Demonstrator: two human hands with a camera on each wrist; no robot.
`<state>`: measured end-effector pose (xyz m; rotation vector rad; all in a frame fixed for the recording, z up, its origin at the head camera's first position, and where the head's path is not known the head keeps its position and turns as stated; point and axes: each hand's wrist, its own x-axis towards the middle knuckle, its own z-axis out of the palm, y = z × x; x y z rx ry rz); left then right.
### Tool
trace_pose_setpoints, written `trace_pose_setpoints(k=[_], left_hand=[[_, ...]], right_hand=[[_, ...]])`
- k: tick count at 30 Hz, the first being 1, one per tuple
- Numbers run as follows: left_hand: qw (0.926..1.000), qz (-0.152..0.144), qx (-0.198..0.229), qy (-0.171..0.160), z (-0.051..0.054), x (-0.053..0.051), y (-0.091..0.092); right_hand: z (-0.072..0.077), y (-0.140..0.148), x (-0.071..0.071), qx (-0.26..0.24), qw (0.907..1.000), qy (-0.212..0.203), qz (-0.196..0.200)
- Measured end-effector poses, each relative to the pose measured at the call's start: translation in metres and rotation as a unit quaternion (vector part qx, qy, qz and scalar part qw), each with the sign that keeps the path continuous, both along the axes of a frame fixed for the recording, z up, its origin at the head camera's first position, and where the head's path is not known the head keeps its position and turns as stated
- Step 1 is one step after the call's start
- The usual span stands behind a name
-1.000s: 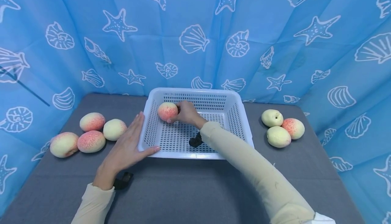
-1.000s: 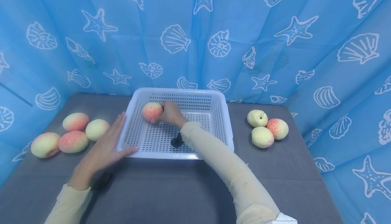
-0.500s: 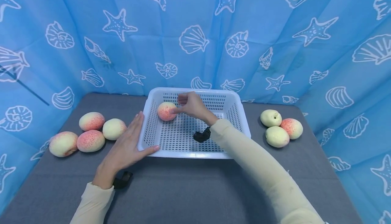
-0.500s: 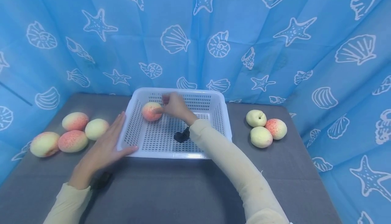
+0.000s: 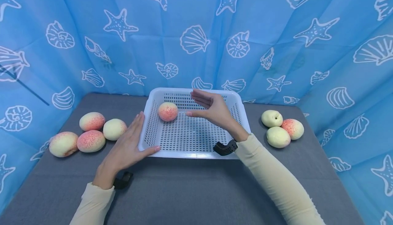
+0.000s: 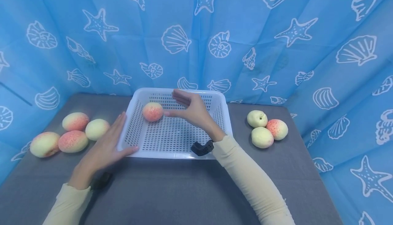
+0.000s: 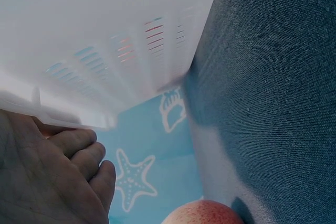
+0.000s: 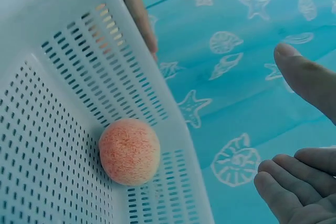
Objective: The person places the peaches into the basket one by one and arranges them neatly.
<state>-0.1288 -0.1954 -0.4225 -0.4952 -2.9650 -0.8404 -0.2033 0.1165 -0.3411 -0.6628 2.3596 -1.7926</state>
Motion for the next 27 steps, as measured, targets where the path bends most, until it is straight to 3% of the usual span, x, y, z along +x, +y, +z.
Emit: trace_pose_setpoints(k=[7, 14, 20, 27], left_hand=[[1.0000, 0.000, 0.001, 0.001, 0.001, 0.000, 0.000], [1.0000, 0.000, 0.005, -0.005, 0.001, 0.000, 0.001], [1.0000, 0.000, 0.005, -0.005, 0.001, -0.001, 0.001], [0.9999, 0.005, 0.009, -0.001, -0.001, 0.000, 0.000]], right_hand=[[-0.010, 0.026, 0.034, -0.034, 0.9989, 0.029, 0.010], [-0.029, 0.048, 0.061, -0.053, 0.9976, 0.040, -0.017], [-0.041, 0.061, 0.070, -0.067, 0.9957, 0.048, -0.044], [-0.039, 0.071, 0.070, -0.062, 0.9941, 0.064, -0.062]])
